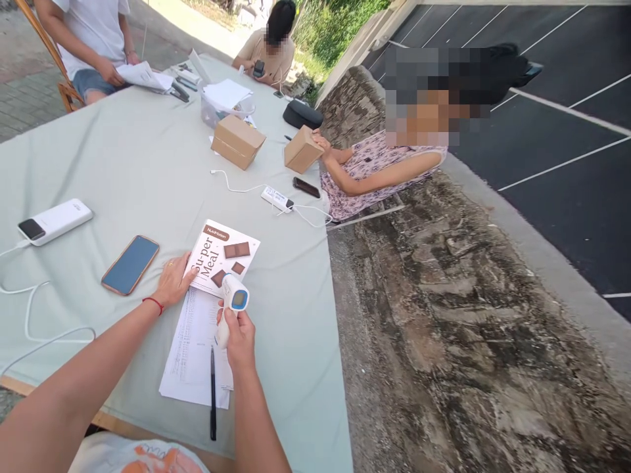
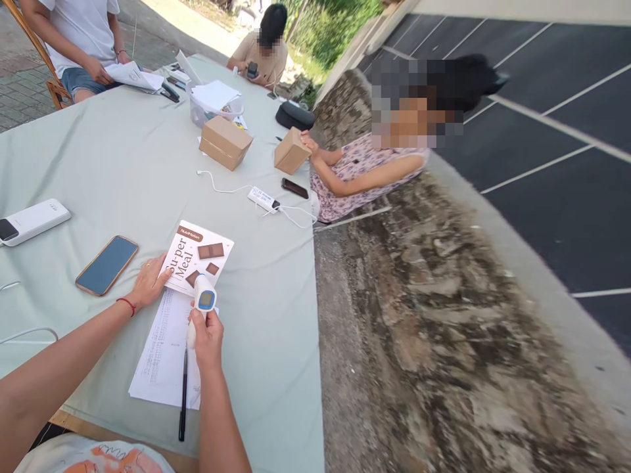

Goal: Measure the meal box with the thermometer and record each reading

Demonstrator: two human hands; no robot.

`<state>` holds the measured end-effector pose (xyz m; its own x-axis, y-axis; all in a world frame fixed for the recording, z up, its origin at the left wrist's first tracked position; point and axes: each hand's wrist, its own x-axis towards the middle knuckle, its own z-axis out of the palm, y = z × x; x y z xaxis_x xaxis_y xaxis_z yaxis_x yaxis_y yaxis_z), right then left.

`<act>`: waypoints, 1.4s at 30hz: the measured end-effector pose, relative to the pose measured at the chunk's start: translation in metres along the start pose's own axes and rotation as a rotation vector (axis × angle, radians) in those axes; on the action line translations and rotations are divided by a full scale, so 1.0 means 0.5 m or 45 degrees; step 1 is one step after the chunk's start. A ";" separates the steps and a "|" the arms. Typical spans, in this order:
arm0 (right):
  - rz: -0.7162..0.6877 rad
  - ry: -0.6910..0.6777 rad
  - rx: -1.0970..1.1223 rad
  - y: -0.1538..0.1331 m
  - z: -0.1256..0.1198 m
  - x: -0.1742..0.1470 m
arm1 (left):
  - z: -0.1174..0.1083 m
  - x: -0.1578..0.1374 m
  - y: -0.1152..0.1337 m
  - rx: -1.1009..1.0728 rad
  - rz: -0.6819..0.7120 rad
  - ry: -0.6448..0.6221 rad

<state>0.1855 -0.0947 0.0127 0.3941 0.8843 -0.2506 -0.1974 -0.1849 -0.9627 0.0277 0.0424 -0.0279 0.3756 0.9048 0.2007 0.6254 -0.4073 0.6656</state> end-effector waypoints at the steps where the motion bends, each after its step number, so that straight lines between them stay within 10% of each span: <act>1: 0.008 -0.009 -0.010 0.002 0.004 0.004 | 0.001 0.000 0.000 0.002 0.009 0.000; 42: -0.112 0.100 -0.108 -0.040 0.011 -0.027 | -0.018 0.001 0.012 -0.105 -0.037 -0.027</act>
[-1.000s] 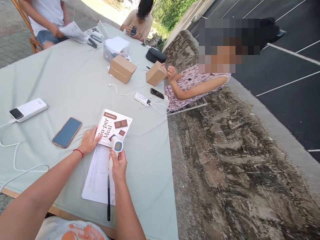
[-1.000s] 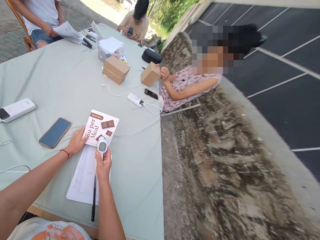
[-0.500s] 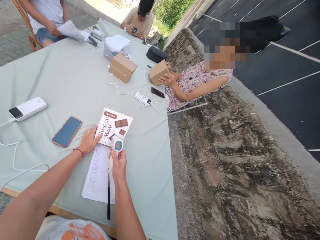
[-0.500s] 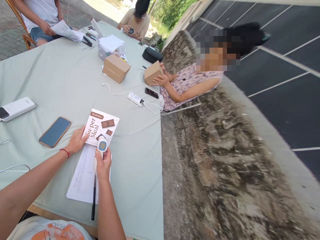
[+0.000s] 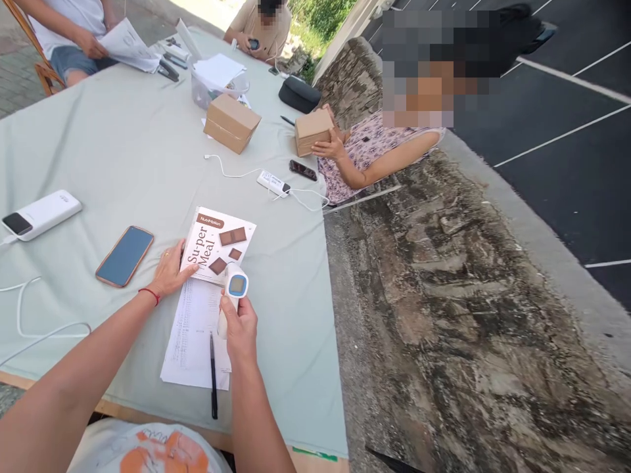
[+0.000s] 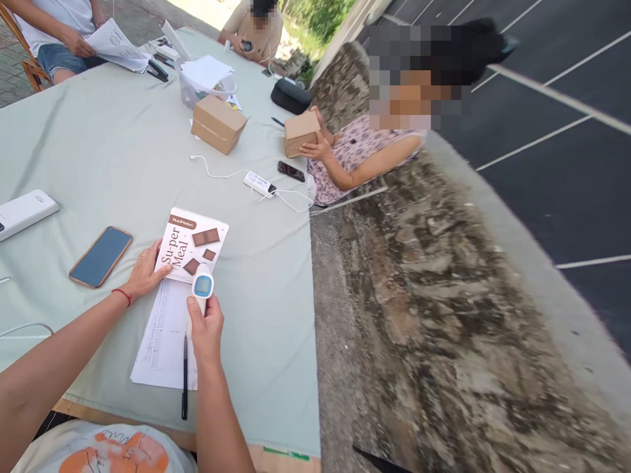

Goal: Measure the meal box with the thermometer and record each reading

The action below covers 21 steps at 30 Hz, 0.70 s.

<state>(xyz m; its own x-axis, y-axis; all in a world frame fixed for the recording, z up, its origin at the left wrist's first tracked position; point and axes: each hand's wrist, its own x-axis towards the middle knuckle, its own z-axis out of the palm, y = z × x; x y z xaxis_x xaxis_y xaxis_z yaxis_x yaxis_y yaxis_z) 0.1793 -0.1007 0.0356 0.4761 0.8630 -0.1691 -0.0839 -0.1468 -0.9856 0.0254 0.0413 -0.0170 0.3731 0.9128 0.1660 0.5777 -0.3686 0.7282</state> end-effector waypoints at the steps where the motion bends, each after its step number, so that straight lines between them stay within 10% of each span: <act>1: -0.010 0.016 -0.015 -0.011 -0.007 -0.009 | 0.001 0.001 -0.004 -0.007 -0.004 0.011; 8: -0.042 0.095 -0.077 -0.043 -0.044 -0.050 | 0.003 0.011 -0.015 -0.011 0.063 0.206; 21: -0.018 0.423 -1.060 0.132 -0.206 0.001 | 0.008 0.016 -0.009 0.103 -0.035 0.104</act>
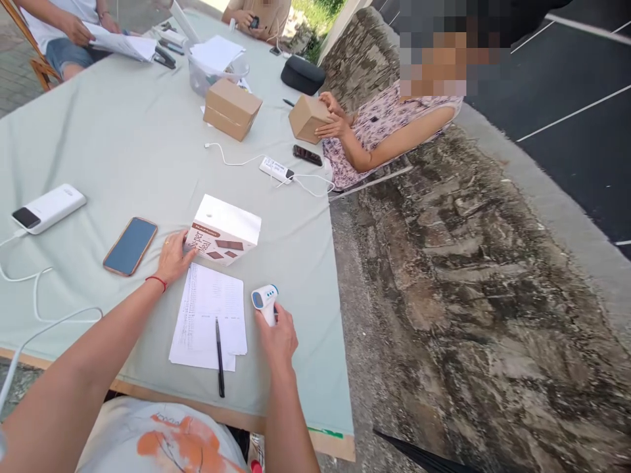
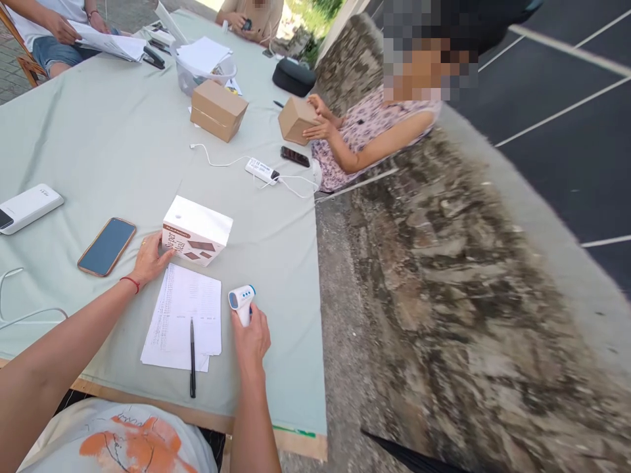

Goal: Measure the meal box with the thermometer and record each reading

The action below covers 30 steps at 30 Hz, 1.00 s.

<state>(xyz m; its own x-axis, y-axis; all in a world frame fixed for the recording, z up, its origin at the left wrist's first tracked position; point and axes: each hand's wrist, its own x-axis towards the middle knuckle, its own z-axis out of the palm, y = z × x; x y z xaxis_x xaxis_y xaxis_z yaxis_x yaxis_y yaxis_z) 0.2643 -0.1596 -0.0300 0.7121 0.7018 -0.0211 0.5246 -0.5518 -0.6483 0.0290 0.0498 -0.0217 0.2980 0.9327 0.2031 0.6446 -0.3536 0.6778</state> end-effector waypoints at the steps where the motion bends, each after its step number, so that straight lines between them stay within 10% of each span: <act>1: -0.036 -0.008 -0.023 0.002 -0.002 -0.001 | -0.001 0.000 0.001 -0.002 -0.031 -0.013; 6: -0.233 0.080 0.019 -0.015 -0.005 -0.053 | -0.005 -0.021 0.008 -0.001 -0.119 -0.066; 10: -0.316 -0.402 0.113 -0.036 0.017 -0.136 | -0.002 -0.070 0.030 0.035 -0.113 -0.071; 14: -0.386 -0.494 0.124 -0.058 0.032 -0.177 | 0.009 -0.116 0.057 0.195 0.008 -0.112; 23: -0.380 -0.501 0.823 -0.080 0.009 -0.088 | -0.003 -0.122 0.073 0.532 0.105 -0.364; 30: -0.330 -0.437 1.035 -0.139 0.078 -0.048 | -0.008 -0.136 0.063 0.560 0.162 -0.383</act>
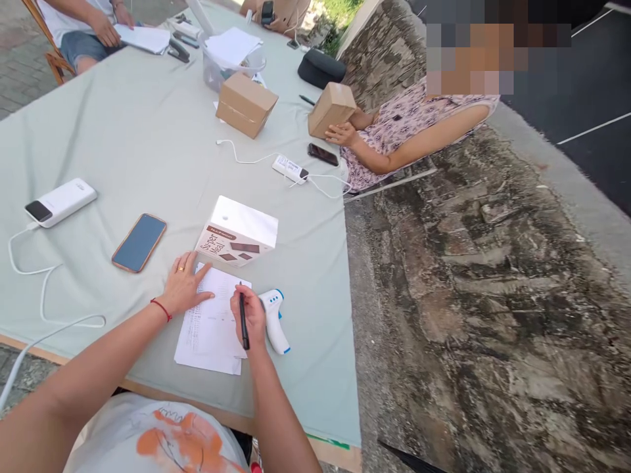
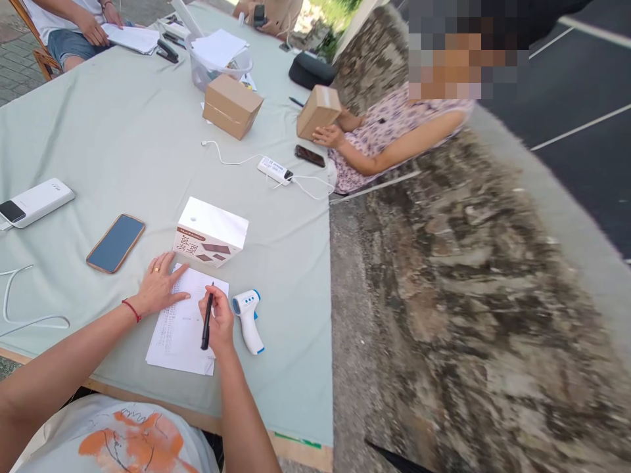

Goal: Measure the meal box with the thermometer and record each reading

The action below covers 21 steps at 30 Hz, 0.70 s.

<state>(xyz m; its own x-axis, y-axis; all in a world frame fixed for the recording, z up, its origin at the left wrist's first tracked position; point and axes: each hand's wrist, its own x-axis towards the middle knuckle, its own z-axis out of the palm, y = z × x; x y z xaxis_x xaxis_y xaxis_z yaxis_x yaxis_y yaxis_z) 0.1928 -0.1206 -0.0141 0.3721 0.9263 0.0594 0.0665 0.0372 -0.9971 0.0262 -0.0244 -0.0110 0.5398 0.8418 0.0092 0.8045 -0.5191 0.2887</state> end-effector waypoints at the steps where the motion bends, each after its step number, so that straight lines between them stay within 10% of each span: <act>1: -0.016 0.019 -0.006 0.001 0.014 0.013 | 0.002 -0.002 -0.001 -0.006 0.019 0.022; 21: -0.097 0.232 -0.212 0.075 0.109 0.116 | 0.006 -0.016 0.003 -0.030 0.113 0.208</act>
<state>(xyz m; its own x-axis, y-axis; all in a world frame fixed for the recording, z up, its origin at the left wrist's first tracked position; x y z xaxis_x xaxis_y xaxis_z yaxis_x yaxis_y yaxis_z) 0.1666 -0.0452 -0.0507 0.5198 0.8399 0.1564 0.2465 0.0279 -0.9687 0.0239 -0.0325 -0.0133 0.5594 0.8067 0.1903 0.7485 -0.5903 0.3022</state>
